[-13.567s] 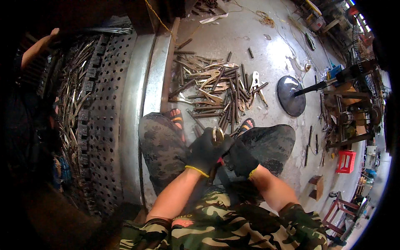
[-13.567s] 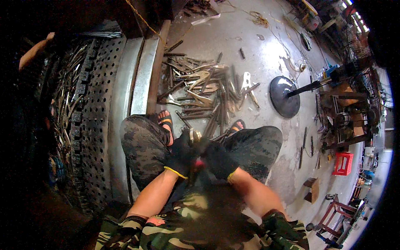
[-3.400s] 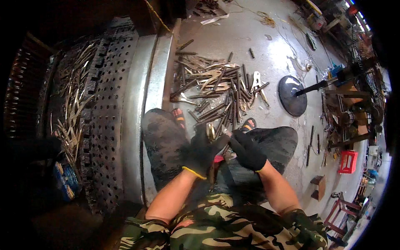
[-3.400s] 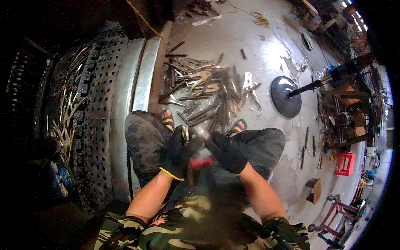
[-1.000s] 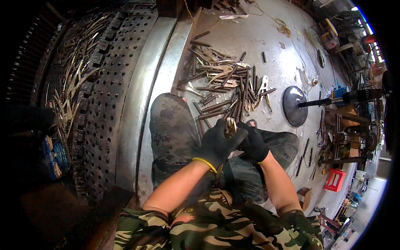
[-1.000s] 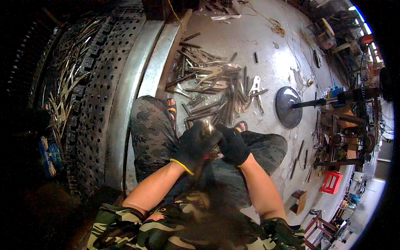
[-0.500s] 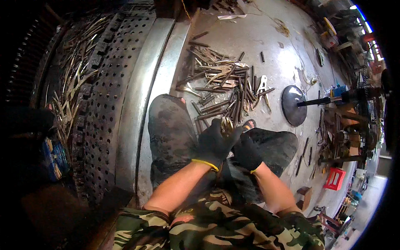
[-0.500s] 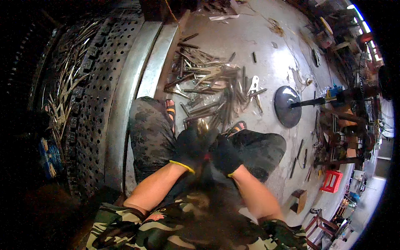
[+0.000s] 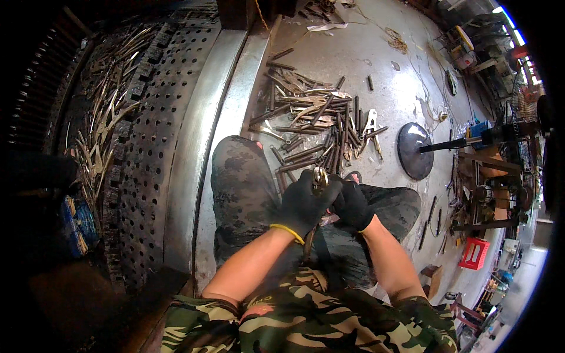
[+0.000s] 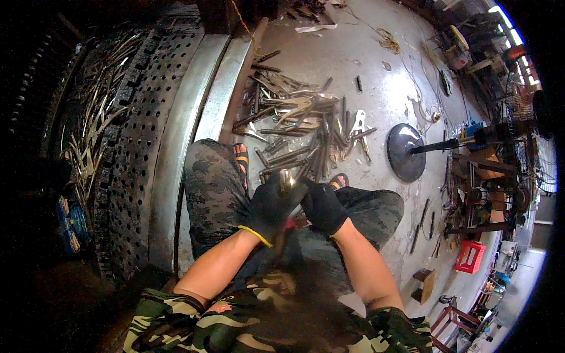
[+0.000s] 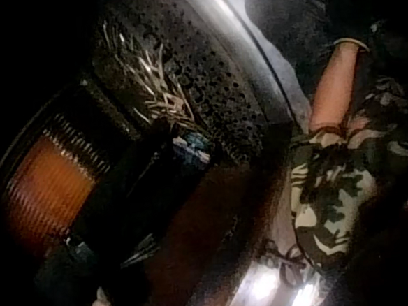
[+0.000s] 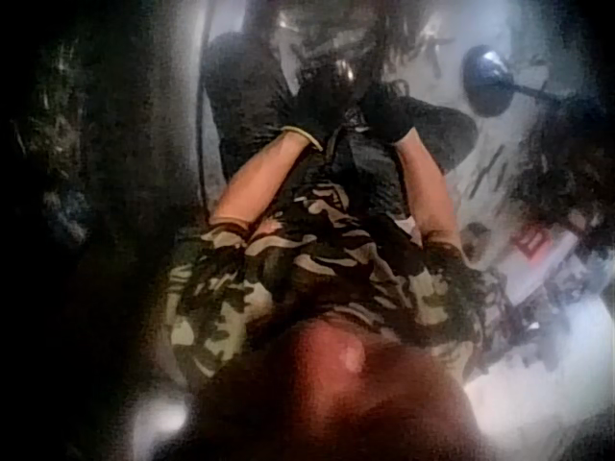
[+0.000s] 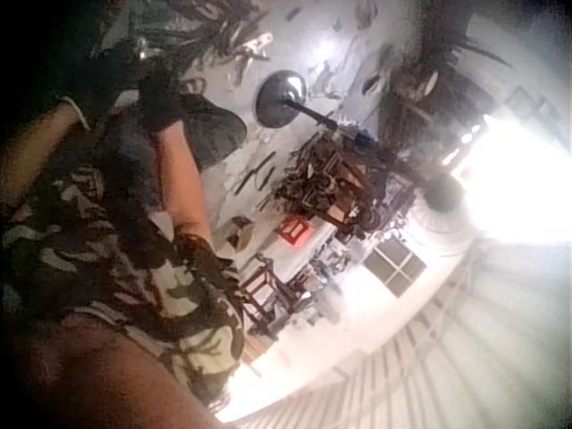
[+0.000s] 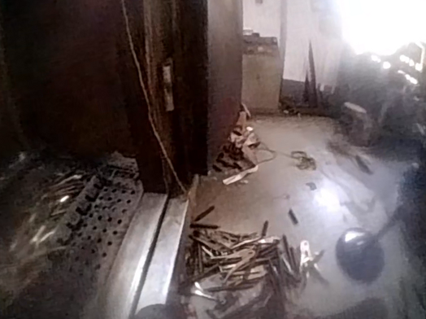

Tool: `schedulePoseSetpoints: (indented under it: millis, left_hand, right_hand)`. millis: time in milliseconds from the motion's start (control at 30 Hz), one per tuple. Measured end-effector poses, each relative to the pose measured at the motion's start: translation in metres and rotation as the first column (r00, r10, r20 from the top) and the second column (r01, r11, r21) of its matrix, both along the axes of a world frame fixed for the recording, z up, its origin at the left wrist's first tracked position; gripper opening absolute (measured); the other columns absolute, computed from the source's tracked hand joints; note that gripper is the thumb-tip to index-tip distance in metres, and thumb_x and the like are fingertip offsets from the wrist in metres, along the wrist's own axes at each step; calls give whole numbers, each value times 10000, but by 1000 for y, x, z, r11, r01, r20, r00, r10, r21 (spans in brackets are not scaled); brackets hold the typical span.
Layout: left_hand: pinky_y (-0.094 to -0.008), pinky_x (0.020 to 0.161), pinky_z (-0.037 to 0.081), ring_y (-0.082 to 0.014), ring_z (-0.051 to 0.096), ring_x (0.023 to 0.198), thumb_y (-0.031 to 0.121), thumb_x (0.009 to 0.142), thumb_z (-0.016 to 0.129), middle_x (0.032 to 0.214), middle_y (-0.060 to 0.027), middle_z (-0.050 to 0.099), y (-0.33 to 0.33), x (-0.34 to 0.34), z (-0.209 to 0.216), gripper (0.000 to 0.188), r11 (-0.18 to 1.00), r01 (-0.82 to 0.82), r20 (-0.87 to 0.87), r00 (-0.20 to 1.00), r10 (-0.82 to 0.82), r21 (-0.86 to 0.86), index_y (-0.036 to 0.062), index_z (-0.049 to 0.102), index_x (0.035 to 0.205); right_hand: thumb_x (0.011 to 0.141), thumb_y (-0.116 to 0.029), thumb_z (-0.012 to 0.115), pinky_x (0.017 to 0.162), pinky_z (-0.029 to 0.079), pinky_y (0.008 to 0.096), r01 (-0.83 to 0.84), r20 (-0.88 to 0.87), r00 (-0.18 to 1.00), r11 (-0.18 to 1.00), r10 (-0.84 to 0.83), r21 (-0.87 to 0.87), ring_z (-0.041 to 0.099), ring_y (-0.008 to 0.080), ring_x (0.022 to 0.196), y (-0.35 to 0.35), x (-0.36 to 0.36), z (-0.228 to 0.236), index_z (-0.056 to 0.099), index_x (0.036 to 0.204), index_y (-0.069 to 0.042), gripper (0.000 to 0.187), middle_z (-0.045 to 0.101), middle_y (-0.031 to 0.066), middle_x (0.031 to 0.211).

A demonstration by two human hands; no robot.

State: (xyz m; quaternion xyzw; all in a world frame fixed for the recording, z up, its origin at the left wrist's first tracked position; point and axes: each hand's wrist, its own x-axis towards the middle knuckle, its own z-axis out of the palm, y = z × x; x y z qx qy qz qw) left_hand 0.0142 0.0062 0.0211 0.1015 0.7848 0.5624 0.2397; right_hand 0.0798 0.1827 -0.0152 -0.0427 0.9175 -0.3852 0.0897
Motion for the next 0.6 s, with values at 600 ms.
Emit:
schedulePoseSetpoints:
  millis: [600]
  left_hand:
    - [-343,786,503,-166,571,890,479,982,543,949,-45,597,-85,-84,67,429,429,-640,603,761,240,637,69,622,1084]
  right_hand:
    - [578,-225,820,659,423,466,169,-157,977,969,-142,178,530,412,796,31,-6,44,545,874,-20,453,522,195,849]
